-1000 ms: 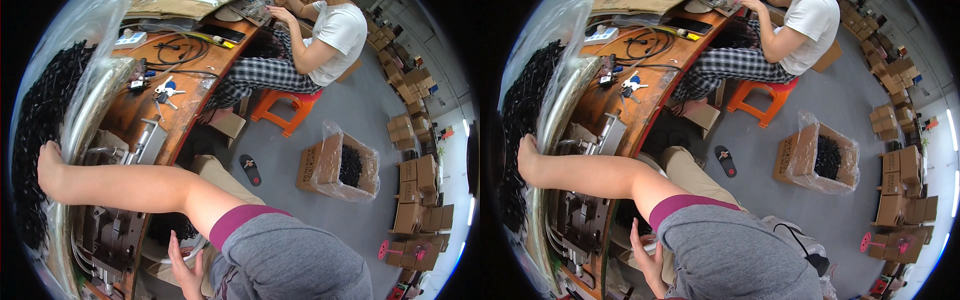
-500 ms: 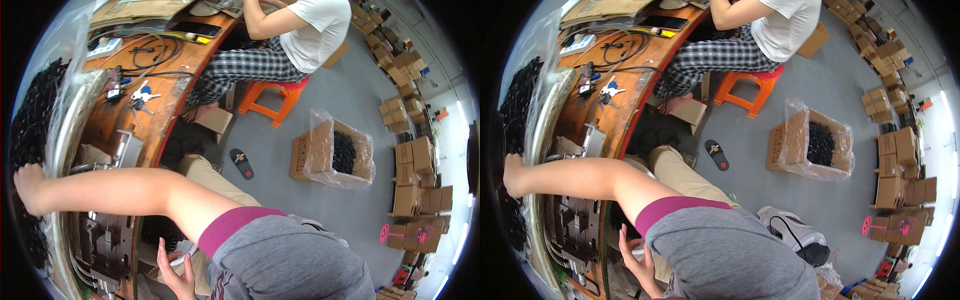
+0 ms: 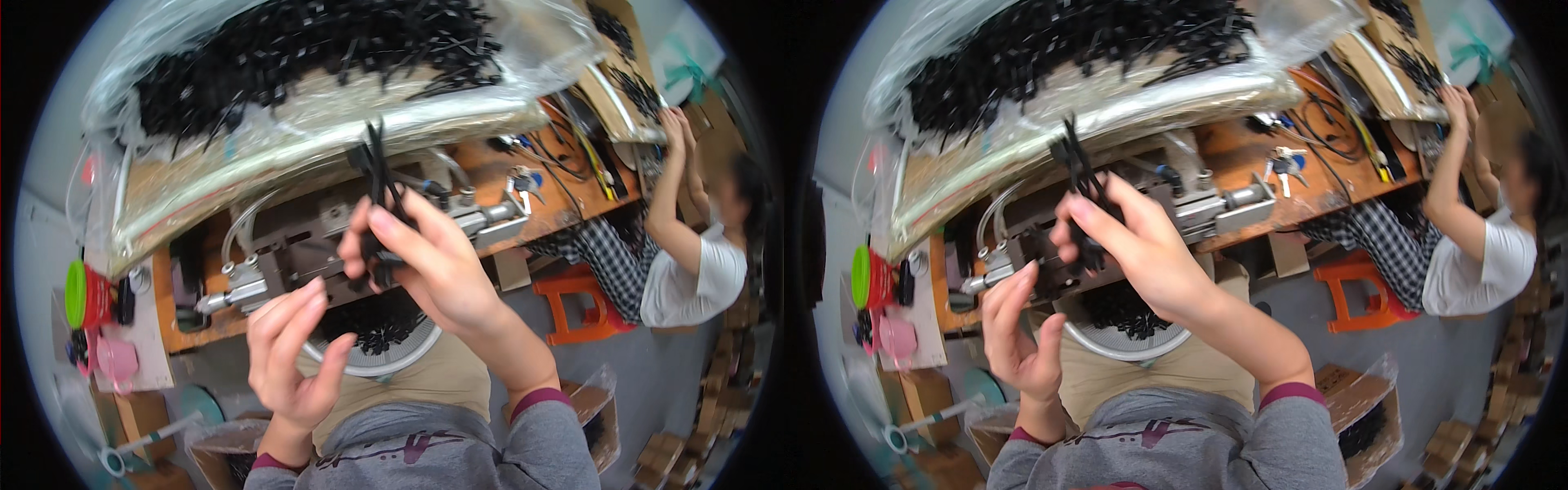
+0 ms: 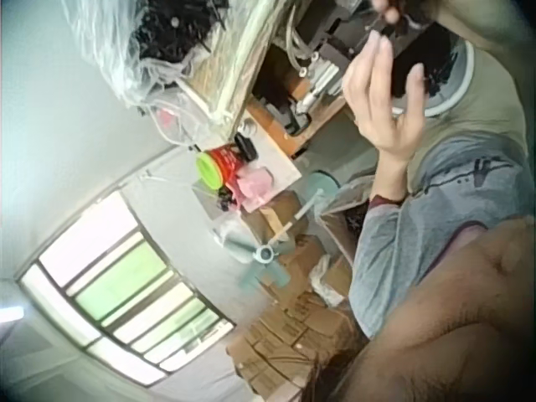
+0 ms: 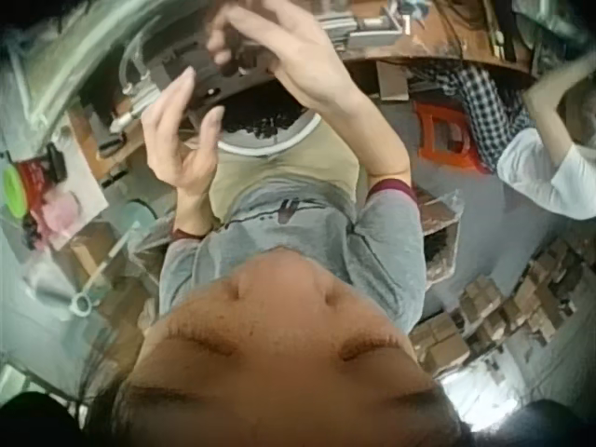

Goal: The recorder is assembling small black plastic components using a pneumatic jig.

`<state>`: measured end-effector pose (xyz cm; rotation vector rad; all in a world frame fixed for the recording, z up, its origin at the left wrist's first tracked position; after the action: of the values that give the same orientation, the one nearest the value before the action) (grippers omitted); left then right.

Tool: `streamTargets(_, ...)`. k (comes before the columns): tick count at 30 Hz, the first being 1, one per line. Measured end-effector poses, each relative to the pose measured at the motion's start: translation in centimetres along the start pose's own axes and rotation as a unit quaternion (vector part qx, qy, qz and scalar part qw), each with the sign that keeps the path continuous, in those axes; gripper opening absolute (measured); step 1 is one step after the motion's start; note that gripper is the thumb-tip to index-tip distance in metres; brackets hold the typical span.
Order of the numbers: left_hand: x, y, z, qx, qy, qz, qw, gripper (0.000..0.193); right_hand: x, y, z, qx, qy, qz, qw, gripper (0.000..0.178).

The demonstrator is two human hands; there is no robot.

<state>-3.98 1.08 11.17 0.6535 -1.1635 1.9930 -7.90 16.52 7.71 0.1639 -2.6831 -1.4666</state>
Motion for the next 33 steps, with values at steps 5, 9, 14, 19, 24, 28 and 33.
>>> streamTargets(5, 0.4, 0.9, -1.3, 0.006, 0.057, 0.038, 0.998, 0.037, -2.7, -4.9, -0.2, 0.038, -0.009, -0.042, 0.998, 0.019)
streamTargets(9, -0.8, 2.4, -1.5, -0.043, 0.098, 0.081, 0.991, 0.035, -3.9, -6.7, 0.3, 0.042, 0.001, -0.067, 0.997, 0.019)
streamTargets(14, -1.4, 2.9, -2.0, -0.054, 0.112, 0.059, 0.991, 0.036, -4.8, -7.9, 0.7, 0.019, -0.025, -0.078, 0.996, 0.023)
streamTargets(19, -1.4, 2.4, -2.1, -0.081, 0.080, -0.021, 0.993, 0.034, -5.5, -7.7, 0.7, 0.066, -0.002, -0.106, 0.992, 0.029)
streamTargets(24, -1.3, 2.7, -1.6, -0.181, 0.076, 0.006, 0.980, 0.033, -6.0, -8.0, 0.6, 0.101, -0.023, -0.123, 0.987, 0.025)
streamTargets(28, -2.0, 3.9, -0.5, -0.323, 0.036, 0.119, 0.938, 0.028, -5.9, -7.6, 1.9, 0.077, -0.044, -0.078, 0.993, 0.019)
streamTargets(33, -2.1, 2.6, -1.0, -0.017, 0.095, 0.030, 0.995, 0.030, -7.3, -5.6, 3.1, 0.010, -0.113, 0.019, 0.993, 0.018)
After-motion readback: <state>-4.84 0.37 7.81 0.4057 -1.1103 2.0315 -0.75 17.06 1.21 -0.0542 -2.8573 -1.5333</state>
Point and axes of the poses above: each hand's wrist, its own x-axis towards the middle knuckle, its own z-axis out of the back of the hand, y = z × x, the point moved 8 cm from there along x, towards the middle knuckle, and after that the axes turned 3 degrees about y, right-handed, at the moved point
